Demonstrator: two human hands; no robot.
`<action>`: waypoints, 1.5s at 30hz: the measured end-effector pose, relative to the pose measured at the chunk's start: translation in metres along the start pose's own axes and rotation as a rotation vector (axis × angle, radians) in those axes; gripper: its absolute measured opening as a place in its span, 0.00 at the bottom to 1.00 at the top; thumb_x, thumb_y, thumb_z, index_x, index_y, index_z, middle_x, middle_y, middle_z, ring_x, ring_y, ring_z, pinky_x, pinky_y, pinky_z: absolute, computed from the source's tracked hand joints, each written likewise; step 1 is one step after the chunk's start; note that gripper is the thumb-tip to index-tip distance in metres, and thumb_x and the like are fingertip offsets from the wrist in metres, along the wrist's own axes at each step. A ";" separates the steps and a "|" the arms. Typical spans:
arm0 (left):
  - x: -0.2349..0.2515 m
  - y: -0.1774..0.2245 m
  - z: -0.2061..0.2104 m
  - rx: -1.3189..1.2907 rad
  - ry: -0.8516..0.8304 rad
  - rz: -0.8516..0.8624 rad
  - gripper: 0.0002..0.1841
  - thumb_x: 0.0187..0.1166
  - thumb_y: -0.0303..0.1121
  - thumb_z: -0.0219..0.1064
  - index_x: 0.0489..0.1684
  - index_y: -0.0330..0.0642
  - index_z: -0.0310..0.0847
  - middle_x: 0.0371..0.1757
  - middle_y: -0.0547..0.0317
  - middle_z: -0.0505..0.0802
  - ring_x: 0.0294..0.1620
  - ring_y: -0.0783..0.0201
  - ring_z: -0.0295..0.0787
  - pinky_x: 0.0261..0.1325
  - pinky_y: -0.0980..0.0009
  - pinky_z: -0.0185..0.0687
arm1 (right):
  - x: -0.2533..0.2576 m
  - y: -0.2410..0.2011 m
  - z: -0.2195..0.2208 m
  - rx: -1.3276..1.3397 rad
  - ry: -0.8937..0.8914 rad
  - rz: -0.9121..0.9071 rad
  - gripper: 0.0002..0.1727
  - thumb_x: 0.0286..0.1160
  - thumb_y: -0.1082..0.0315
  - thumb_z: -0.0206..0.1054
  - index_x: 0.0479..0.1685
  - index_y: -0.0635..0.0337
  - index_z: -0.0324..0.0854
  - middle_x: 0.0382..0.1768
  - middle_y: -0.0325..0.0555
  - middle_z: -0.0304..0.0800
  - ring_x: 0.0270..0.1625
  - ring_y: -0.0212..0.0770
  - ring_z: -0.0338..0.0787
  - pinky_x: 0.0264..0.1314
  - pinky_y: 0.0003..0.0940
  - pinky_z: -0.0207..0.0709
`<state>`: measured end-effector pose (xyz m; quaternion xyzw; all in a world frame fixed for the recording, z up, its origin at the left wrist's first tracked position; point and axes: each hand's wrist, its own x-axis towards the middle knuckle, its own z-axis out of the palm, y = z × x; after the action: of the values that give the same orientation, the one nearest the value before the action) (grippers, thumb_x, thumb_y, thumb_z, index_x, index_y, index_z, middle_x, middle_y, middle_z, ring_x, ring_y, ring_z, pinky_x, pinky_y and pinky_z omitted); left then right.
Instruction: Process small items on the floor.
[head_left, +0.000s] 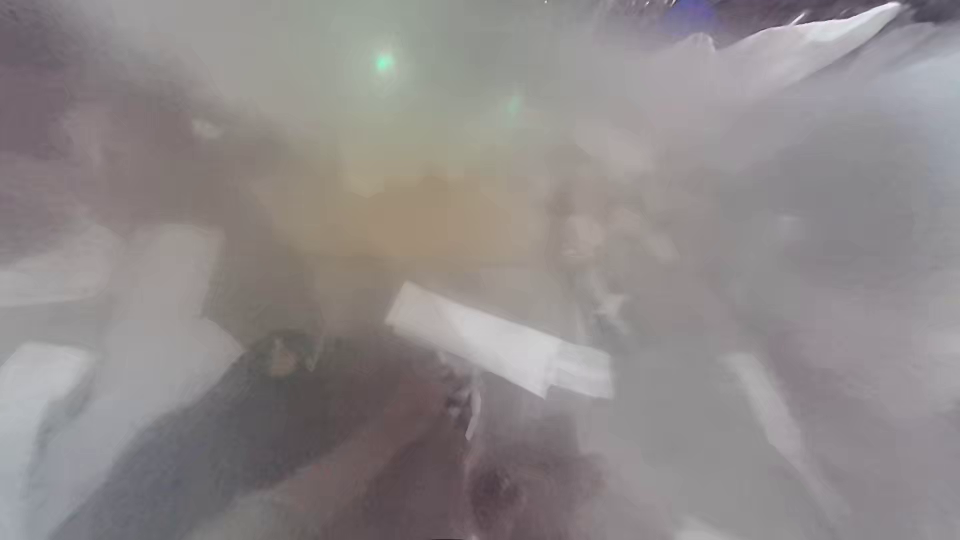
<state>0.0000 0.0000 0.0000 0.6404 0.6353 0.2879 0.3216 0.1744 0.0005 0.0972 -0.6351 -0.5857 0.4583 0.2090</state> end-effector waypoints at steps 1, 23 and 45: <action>0.000 0.003 -0.002 -0.007 -0.017 -0.003 0.16 0.81 0.30 0.67 0.65 0.39 0.89 0.56 0.39 0.93 0.60 0.39 0.90 0.66 0.43 0.82 | 0.000 -0.010 -0.004 -0.054 -0.009 -0.118 0.22 0.78 0.79 0.57 0.67 0.87 0.66 0.69 0.70 0.79 0.73 0.44 0.80 0.71 0.31 0.75; 0.021 -0.015 -0.011 0.029 -0.119 -0.067 0.38 0.88 0.35 0.59 0.97 0.45 0.43 0.63 0.31 0.89 0.70 0.35 0.84 0.84 0.40 0.59 | 0.069 -0.008 0.035 -1.020 -0.417 -0.184 0.23 0.83 0.59 0.64 0.73 0.58 0.83 0.69 0.59 0.86 0.73 0.58 0.84 0.77 0.56 0.73; -0.047 0.023 0.014 -0.936 0.143 -0.862 0.25 0.80 0.40 0.73 0.68 0.31 0.79 0.64 0.39 0.87 0.67 0.49 0.83 0.73 0.50 0.76 | 0.037 0.069 0.040 0.235 -0.265 0.089 0.26 0.68 0.76 0.77 0.66 0.74 0.75 0.48 0.53 0.91 0.45 0.35 0.91 0.52 0.33 0.87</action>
<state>0.0239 -0.0474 0.0109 0.0984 0.6629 0.4216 0.6108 0.1753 0.0089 0.0100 -0.5657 -0.5220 0.6118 0.1823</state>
